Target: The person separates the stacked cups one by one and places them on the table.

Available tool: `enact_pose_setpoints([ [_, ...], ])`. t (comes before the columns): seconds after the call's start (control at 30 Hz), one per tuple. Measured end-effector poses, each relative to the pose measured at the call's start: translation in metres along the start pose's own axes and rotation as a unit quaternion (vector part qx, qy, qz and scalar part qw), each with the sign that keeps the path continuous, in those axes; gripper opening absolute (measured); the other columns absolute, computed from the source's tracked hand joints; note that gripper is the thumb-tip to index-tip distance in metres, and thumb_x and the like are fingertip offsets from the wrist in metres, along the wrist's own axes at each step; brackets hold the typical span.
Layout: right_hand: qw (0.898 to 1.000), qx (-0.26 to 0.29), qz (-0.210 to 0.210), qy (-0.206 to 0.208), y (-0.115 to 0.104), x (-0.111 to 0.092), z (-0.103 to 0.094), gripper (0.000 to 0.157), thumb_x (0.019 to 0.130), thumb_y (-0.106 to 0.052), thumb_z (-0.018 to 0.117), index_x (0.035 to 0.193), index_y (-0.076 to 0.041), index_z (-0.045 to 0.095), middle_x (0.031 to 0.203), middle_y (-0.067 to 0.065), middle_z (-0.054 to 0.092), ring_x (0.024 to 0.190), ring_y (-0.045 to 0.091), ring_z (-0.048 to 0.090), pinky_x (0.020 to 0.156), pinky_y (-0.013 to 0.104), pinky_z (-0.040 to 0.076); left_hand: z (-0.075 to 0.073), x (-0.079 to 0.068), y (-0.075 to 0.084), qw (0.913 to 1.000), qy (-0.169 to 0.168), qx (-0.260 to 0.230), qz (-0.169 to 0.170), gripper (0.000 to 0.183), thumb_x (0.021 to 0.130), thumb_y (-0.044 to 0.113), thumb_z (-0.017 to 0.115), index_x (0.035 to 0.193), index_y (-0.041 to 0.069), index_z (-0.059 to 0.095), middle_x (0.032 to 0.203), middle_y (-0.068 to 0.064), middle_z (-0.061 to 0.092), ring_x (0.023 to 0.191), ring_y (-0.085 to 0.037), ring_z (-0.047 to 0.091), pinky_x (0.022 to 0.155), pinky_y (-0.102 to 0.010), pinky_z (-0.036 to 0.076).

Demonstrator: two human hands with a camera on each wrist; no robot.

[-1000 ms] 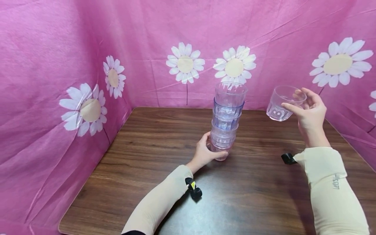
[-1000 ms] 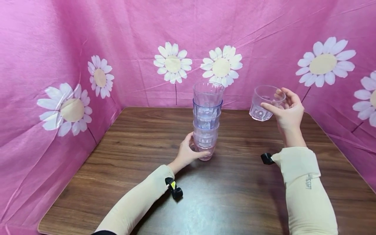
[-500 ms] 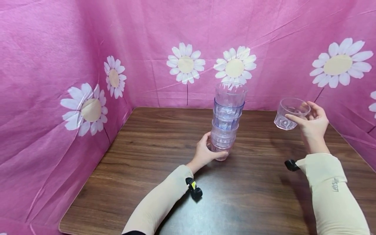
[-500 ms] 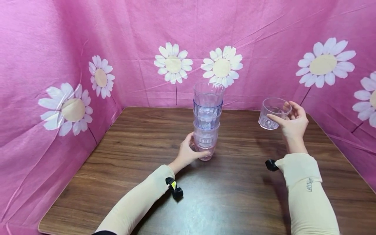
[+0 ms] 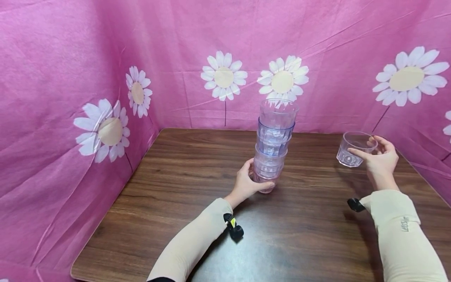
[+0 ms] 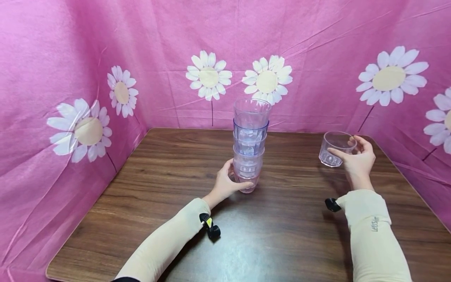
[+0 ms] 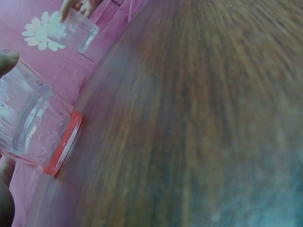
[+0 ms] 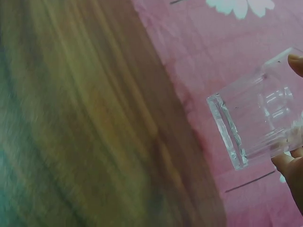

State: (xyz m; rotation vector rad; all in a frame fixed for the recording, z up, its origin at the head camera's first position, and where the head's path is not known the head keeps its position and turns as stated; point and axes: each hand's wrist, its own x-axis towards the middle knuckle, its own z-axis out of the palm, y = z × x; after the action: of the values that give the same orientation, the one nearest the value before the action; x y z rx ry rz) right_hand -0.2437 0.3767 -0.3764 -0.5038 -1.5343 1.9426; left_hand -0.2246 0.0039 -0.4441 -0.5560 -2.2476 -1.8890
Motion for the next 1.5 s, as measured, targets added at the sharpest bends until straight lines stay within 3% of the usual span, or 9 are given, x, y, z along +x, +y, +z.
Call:
enact_pose_setpoints([
  [0.1,1.000,-0.027,0.009,0.006,0.008,0.002,-0.007,0.074,0.058,0.022,0.086,0.117,-0.016,0.063,0.107,-0.009,0.061,0.106,0.004,0.054,0.080,0.005,0.046,0.000,-0.001,0.000,1.0000,0.000,0.002,0.003,0.084,0.063,0.010,0.095,0.135,0.005,0.052,0.120,-0.008,0.064,0.107,-0.016,0.063,0.094,-0.027,0.051],
  [0.5,0.998,-0.045,0.051,0.015,0.024,0.006,-0.018,0.077,0.056,0.022,0.086,0.115,-0.020,0.059,0.105,-0.009,0.057,0.104,0.004,0.052,0.069,0.005,0.048,0.000,0.000,-0.002,0.9999,0.003,0.005,0.008,0.084,0.063,0.012,0.095,0.134,0.005,0.052,0.120,-0.008,0.064,0.106,-0.016,0.063,0.093,-0.026,0.051],
  [0.67,0.997,-0.047,0.061,0.016,0.028,0.007,-0.020,0.080,0.056,0.022,0.086,0.118,-0.020,0.057,0.110,-0.008,0.055,0.108,0.004,0.051,0.071,0.006,0.048,0.001,0.000,-0.001,1.0000,0.003,0.001,0.000,0.085,0.063,0.010,0.095,0.135,0.005,0.052,0.121,-0.008,0.064,0.108,-0.018,0.063,0.094,-0.026,0.051],
  [0.97,0.996,-0.064,0.059,0.005,0.030,0.005,-0.022,0.081,0.059,0.020,0.086,0.119,-0.024,0.054,0.113,-0.010,0.055,0.113,0.004,0.049,0.076,0.004,0.045,0.000,-0.004,0.016,0.9999,0.003,0.007,-0.011,0.082,0.064,-0.002,0.091,0.135,-0.002,0.050,0.122,-0.018,0.062,0.109,-0.027,0.063,0.095,-0.032,0.051],
  [1.2,0.996,-0.070,0.058,-0.011,0.030,0.004,-0.023,0.092,0.061,0.017,0.086,0.137,-0.019,0.048,0.114,-0.010,0.054,0.114,0.004,0.048,0.075,0.003,0.045,0.001,-0.001,0.002,0.9999,0.001,0.007,-0.009,0.086,0.064,0.006,0.094,0.137,0.004,0.050,0.124,-0.011,0.063,0.111,-0.023,0.062,0.096,-0.029,0.050],
  [1.4,0.996,-0.070,0.048,-0.018,0.031,0.003,-0.023,0.090,0.063,0.017,0.085,0.136,-0.020,0.047,0.113,-0.011,0.053,0.112,0.004,0.047,0.074,0.003,0.045,0.001,0.000,-0.002,1.0000,0.000,0.002,0.001,0.085,0.063,0.012,0.095,0.136,0.006,0.052,0.122,-0.008,0.063,0.109,-0.017,0.063,0.095,-0.027,0.050],
  [1.5,0.995,-0.087,0.046,-0.022,0.031,0.002,-0.024,0.090,0.065,0.016,0.085,0.138,-0.021,0.046,0.119,-0.012,0.053,0.116,0.004,0.046,0.079,0.004,0.044,0.001,-0.001,-0.002,1.0000,0.001,0.005,0.003,0.084,0.064,0.012,0.095,0.135,0.005,0.052,0.121,-0.007,0.063,0.108,-0.016,0.063,0.094,-0.026,0.051],
])
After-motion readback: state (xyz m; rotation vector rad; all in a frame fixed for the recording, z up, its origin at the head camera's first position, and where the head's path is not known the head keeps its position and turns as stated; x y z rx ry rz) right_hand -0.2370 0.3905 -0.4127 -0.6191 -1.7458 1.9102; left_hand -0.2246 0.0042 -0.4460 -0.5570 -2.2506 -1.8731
